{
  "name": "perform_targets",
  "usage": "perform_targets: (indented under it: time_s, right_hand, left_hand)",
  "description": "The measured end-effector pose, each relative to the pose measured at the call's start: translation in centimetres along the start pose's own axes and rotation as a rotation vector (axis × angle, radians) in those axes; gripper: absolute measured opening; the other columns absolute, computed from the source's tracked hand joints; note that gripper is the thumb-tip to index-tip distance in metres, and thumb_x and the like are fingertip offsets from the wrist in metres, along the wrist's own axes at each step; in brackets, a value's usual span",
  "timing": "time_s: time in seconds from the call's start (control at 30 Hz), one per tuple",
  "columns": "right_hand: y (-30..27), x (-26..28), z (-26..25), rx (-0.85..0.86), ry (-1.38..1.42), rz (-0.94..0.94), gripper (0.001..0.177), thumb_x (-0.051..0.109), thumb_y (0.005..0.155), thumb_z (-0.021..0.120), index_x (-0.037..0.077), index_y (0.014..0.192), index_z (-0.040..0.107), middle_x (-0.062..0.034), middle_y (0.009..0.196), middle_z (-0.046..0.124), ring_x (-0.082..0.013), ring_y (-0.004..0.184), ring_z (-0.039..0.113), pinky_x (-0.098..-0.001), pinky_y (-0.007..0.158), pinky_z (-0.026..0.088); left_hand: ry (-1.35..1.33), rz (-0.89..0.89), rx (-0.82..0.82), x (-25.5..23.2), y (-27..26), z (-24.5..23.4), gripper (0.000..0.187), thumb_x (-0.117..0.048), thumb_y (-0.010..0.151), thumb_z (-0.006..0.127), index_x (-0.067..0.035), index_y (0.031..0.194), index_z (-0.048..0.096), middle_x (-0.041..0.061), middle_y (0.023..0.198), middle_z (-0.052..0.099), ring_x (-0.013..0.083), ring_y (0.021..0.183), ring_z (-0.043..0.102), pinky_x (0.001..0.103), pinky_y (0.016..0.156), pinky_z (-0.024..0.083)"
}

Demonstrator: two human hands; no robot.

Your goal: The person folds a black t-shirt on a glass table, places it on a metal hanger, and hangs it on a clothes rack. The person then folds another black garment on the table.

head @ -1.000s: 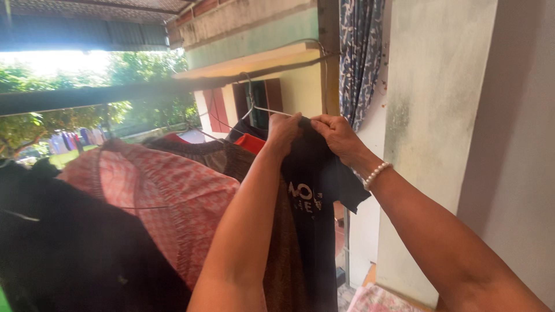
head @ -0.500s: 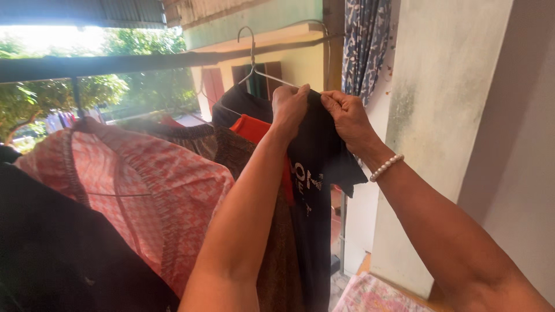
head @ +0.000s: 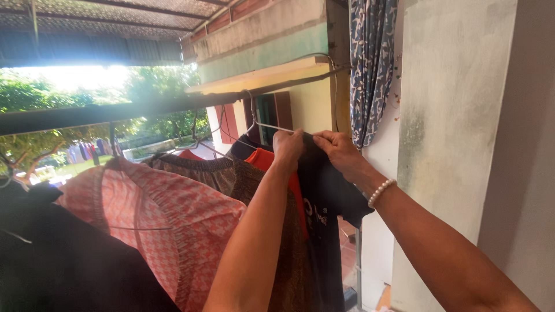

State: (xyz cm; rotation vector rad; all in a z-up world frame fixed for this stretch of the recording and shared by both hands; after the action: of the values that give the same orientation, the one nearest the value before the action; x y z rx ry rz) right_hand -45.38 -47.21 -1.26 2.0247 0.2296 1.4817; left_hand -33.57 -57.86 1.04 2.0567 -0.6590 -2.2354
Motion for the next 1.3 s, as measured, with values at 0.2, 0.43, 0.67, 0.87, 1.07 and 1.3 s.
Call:
perform_targets:
  time_s: [0.2, 0.43, 0.67, 0.87, 1.07, 1.3]
  right_hand:
    - [-1.0, 0.8, -0.2, 0.028, 0.098, 0.037, 0.032, 0.019, 0.098, 0.065, -0.002, 0.121, 0.07, -0.011, 0.112, 0.076, -0.0146, 0.101, 0.07, -0.0275, 0.091, 0.057]
    - [-2.5, 1.1, -0.2, -0.041, 0.047, 0.04, 0.042, 0.027, 0.094, 0.071, -0.001, 0.125, 0.068, -0.0132, 0.12, 0.074, -0.0182, 0.109, 0.068, -0.0298, 0.096, 0.055]
    - [-4.8, 1.3, -0.9, -0.145, -0.119, 0.013, 0.064, 0.035, 0.09, 0.08, -0.002, 0.138, 0.056, -0.017, 0.136, 0.06, -0.0229, 0.128, 0.053, -0.0354, 0.103, 0.049]
    - [-9.6, 1.6, -0.9, -0.409, 0.084, -0.184, 0.054, 0.035, 0.094, 0.076, -0.002, 0.131, 0.065, -0.0122, 0.125, 0.063, -0.0231, 0.119, 0.057, -0.0385, 0.106, 0.046]
    - [-19.1, 0.7, 0.8, -0.37, 0.894, 0.12, 0.059, 0.055, 0.097, 0.067, 0.003, 0.125, 0.066, -0.0089, 0.112, 0.063, -0.0238, 0.112, 0.058, -0.0424, 0.102, 0.049]
    - [-26.2, 0.2, 4.5, -0.293, 1.413, 0.367, 0.076, 0.076, 0.089, 0.049, 0.009, 0.124, 0.061, -0.0056, 0.12, 0.064, -0.0238, 0.118, 0.058, -0.0517, 0.109, 0.046]
  left_hand:
    - [-0.027, 0.013, 0.038, -0.6, -1.9, 0.3, 0.023, -0.017, 0.089, 0.068, 0.006, 0.084, 0.068, 0.007, 0.067, 0.063, 0.0164, 0.054, 0.058, 0.034, 0.048, 0.045]
    - [0.148, -0.044, -0.099, -1.4, -5.6, 1.4, 0.07, -0.023, 0.084, 0.076, 0.0, 0.139, 0.041, 0.023, 0.137, 0.04, 0.035, 0.121, 0.051, 0.04, 0.096, 0.052]
    - [0.129, 0.012, -0.25, -1.5, -8.7, 2.5, 0.081, -0.022, 0.082, 0.075, -0.006, 0.149, 0.032, 0.023, 0.141, 0.035, 0.0361, 0.127, 0.047, 0.041, 0.103, 0.048]
    - [-0.387, 0.048, -0.24, 0.5, -13.8, 2.4, 0.065, -0.038, 0.088, 0.07, -0.001, 0.139, 0.054, 0.017, 0.134, 0.054, 0.0281, 0.12, 0.055, 0.042, 0.095, 0.048]
    - [-0.9, -0.04, 0.021, 3.3, -23.2, -1.6, 0.09, -0.071, 0.089, 0.048, -0.012, 0.156, 0.037, 0.01, 0.153, 0.043, 0.0235, 0.146, 0.035, 0.047, 0.12, 0.022]
    - [-1.085, -0.095, 0.026, 5.2, -31.5, -5.3, 0.1, -0.078, 0.088, 0.043, -0.016, 0.163, 0.022, 0.016, 0.172, 0.02, 0.0319, 0.16, 0.005, 0.054, 0.125, 0.0]
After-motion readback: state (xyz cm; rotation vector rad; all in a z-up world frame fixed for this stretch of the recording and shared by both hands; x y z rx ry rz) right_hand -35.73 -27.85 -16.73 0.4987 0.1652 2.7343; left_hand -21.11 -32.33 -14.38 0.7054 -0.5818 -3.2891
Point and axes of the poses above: each hand's wrist, its own y-axis towards the middle knuckle, its own z-axis out of the palm, x = y × z, the point moved 1 cm from there along y, towards the middle knuckle
